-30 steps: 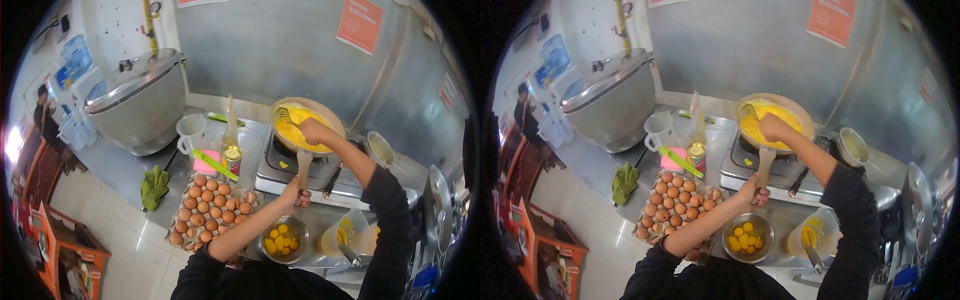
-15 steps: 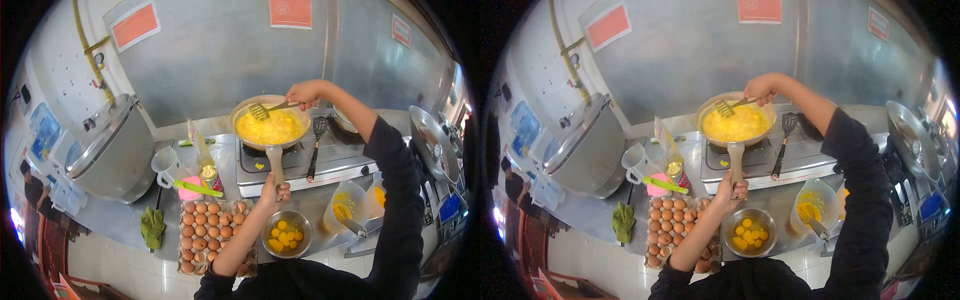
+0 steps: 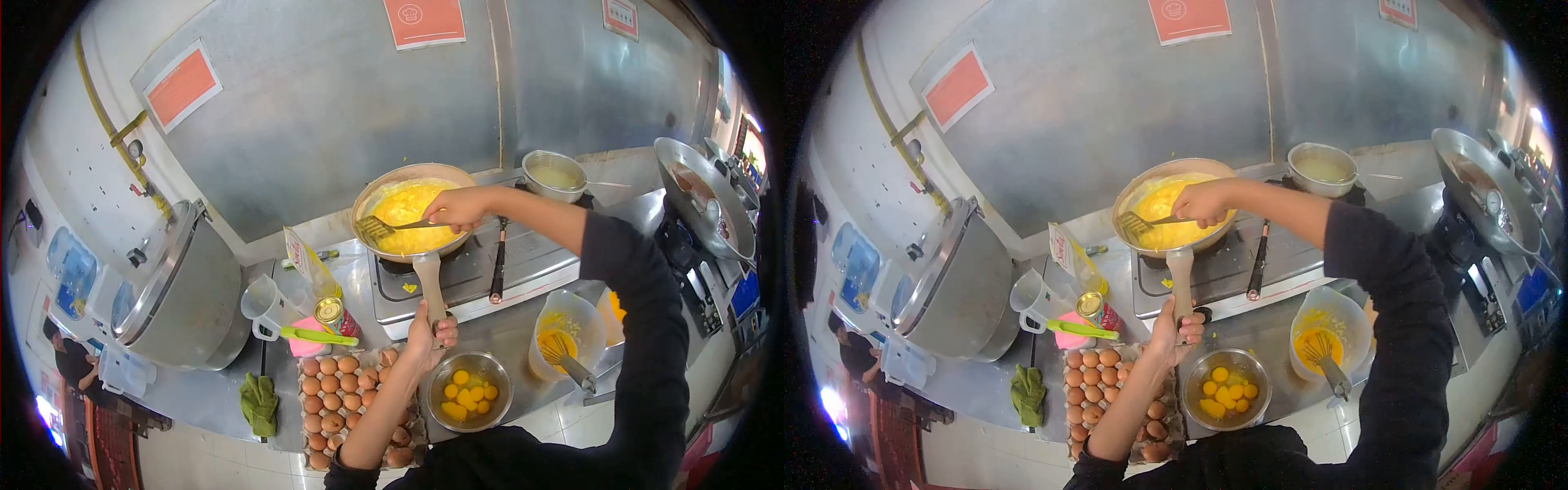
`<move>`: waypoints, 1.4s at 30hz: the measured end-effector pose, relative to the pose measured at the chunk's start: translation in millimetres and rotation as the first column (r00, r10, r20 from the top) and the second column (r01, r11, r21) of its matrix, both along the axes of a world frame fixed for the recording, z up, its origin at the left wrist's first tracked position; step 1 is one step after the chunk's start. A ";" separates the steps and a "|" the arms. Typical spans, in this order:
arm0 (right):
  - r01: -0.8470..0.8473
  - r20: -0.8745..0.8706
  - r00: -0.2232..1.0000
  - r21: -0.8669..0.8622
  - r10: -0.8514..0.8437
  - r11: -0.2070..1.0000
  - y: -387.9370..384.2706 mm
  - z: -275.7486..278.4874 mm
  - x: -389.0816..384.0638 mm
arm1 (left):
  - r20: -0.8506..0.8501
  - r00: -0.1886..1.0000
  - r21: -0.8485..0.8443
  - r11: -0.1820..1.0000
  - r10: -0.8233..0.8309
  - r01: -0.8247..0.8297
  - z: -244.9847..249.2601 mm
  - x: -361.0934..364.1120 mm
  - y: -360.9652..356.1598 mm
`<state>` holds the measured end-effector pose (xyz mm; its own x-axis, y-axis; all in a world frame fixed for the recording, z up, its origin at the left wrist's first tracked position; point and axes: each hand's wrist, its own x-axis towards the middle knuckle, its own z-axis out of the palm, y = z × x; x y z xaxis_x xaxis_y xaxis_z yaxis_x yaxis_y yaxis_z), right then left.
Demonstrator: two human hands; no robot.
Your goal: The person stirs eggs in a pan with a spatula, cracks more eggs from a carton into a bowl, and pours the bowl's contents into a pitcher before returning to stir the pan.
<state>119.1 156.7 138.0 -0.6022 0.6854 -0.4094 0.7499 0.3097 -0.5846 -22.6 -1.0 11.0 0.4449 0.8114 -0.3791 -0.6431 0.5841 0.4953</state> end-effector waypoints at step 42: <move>0.077 0.005 0.997 0.203 -0.080 0.976 53.7 -28.0 -27.8 | -0.021 0.999 -0.015 0.999 0.029 -0.029 2.8 2.9 -2.1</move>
<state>91.3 210.4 109.9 -0.5386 0.7999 -0.2648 0.7838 0.3604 -0.5058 -19.7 -3.1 13.8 0.4129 0.8177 -0.4011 -0.6494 0.5731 0.4999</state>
